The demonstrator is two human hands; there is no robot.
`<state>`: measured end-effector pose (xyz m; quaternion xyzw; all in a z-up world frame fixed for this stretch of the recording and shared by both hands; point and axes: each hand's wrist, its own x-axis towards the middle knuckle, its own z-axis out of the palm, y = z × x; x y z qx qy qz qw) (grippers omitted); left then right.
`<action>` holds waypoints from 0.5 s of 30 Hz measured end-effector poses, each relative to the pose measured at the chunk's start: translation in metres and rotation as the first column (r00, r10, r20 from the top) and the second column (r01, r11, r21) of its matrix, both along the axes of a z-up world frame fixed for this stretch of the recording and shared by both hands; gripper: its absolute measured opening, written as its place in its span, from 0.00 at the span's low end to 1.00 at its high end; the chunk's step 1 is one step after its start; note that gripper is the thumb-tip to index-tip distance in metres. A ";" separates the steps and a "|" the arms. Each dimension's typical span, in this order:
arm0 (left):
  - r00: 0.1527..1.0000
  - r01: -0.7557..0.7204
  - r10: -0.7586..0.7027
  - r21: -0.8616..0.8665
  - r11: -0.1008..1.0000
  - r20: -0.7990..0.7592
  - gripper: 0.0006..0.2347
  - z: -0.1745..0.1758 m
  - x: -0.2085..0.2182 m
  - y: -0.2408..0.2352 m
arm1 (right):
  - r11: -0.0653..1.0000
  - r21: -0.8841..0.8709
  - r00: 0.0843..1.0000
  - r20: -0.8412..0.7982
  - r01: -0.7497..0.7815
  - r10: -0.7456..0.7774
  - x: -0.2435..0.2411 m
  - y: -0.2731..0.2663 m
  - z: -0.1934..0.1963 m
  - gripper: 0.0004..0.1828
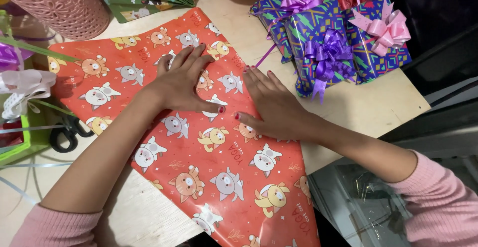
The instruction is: Unfolding, smoothing, and cutting a sheet of patterned wrapping paper on a table in preparation for gift wrapping.
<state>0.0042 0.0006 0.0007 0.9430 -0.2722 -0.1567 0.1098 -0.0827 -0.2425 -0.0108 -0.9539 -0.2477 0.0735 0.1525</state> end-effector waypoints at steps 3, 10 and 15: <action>0.999 -0.027 0.027 -0.001 1.000 -0.031 0.49 -0.002 0.007 -0.001 | 0.999 -0.038 1.000 0.020 -0.008 0.009 0.010 -0.001 -0.008 0.48; 1.000 0.000 0.000 0.047 0.999 -0.002 0.37 -0.005 0.038 -0.011 | 0.996 -0.091 0.982 0.186 -0.019 0.035 0.034 0.001 -0.025 0.47; 0.988 0.114 -0.120 0.067 0.991 0.099 0.25 -0.003 0.049 -0.051 | 0.996 -0.084 0.969 0.246 0.000 0.021 0.040 0.003 -0.035 0.47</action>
